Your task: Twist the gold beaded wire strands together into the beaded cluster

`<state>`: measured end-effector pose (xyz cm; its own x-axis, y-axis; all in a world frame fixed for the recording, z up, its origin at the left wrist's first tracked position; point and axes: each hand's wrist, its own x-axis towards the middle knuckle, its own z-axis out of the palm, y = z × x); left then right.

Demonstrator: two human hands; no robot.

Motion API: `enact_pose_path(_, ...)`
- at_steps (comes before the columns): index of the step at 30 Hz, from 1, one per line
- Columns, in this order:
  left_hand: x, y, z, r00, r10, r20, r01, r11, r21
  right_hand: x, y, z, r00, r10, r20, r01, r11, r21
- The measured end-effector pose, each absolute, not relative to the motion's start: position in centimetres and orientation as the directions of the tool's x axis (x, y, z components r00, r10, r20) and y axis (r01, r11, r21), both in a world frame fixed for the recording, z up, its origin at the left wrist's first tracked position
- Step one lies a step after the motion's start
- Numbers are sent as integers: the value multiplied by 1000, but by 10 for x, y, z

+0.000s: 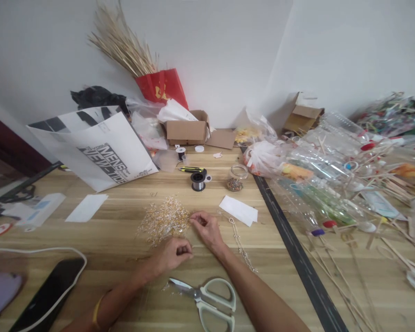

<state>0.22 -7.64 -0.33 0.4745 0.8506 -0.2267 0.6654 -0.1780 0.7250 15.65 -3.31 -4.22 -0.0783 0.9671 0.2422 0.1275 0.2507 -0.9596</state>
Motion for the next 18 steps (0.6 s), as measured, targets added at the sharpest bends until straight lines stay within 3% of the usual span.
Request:
enact_pose_path(11, -1, -88, 0, 719, 695, -27, 582, -580, 570, 156, -37, -40, -119, 953, 279, 225, 300, -927)
enact_pose_path(18, -3, -90, -6, 756, 654, 1, 558, -647, 520, 155, -46, -31, -233, 892, 388, 397, 451, -799)
